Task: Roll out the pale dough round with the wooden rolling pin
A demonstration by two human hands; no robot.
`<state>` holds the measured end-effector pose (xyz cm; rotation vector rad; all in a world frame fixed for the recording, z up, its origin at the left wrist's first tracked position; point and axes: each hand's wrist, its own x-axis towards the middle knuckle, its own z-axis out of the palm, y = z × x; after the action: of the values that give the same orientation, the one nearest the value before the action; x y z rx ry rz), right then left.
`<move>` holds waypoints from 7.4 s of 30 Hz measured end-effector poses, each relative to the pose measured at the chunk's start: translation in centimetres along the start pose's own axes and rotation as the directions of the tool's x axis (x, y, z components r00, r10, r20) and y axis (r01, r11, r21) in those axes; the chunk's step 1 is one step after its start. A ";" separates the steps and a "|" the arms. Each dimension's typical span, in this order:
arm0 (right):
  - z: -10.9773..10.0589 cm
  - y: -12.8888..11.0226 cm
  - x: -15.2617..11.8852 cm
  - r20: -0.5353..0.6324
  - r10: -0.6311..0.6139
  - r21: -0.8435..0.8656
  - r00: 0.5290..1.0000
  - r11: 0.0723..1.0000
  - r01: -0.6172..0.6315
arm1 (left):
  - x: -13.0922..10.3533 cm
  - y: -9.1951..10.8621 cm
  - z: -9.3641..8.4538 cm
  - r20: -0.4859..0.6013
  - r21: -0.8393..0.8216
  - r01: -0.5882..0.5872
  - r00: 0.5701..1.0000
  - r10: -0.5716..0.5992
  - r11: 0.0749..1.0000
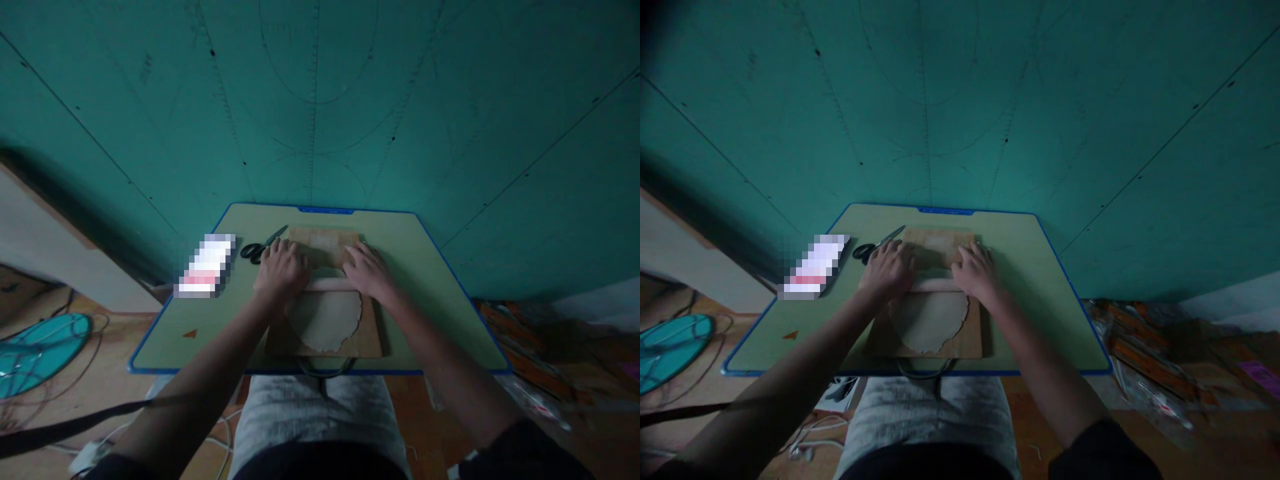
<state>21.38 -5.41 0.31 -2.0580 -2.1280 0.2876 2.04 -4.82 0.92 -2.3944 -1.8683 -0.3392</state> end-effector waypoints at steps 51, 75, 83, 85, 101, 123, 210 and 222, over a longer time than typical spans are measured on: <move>-0.3 -2.3 4.7 -0.098 -0.085 -0.088 0.992 0.993 0.077 | 5.0 -0.5 1.2 0.008 -0.045 0.033 0.999 -0.033 0.998; 1.8 -1.5 -6.5 -0.218 -0.275 -0.167 0.936 0.956 0.241 | -2.1 0.9 -0.1 -0.036 0.016 -0.007 0.999 0.008 1.000; 1.2 -0.6 -0.8 -0.160 -0.221 -0.170 0.962 0.966 0.194 | 2.3 1.1 0.5 -0.003 -0.023 0.063 0.998 -0.063 0.998; 1.1 -0.4 0.5 -0.125 -0.200 -0.147 0.972 0.972 0.181 | 3.2 1.0 0.7 -0.009 -0.028 0.044 0.999 -0.044 0.999; 0.8 -0.4 1.8 -0.087 -0.161 -0.137 0.983 0.979 0.148 | 4.6 0.7 1.1 -0.015 -0.037 0.027 1.000 -0.028 0.999; 2.7 -6.8 -15.0 -0.141 -0.631 0.175 0.763 0.743 0.646 | 0.7 2.3 1.0 0.138 -0.255 -0.181 0.965 0.221 0.950; -1.2 4.4 -7.3 -0.142 0.023 -0.130 0.990 0.991 -0.042 | 4.4 7.5 0.9 0.084 -0.115 -0.153 0.983 0.163 0.981; -1.5 3.8 -6.2 -0.205 0.131 -0.126 0.970 0.979 -0.159 | 3.7 7.8 0.8 -0.021 -0.131 -0.104 0.995 0.102 0.986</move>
<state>25.61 -11.50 0.90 -2.2211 -1.9368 -0.0495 10.48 -3.07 1.52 -2.5542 -1.7604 -0.4838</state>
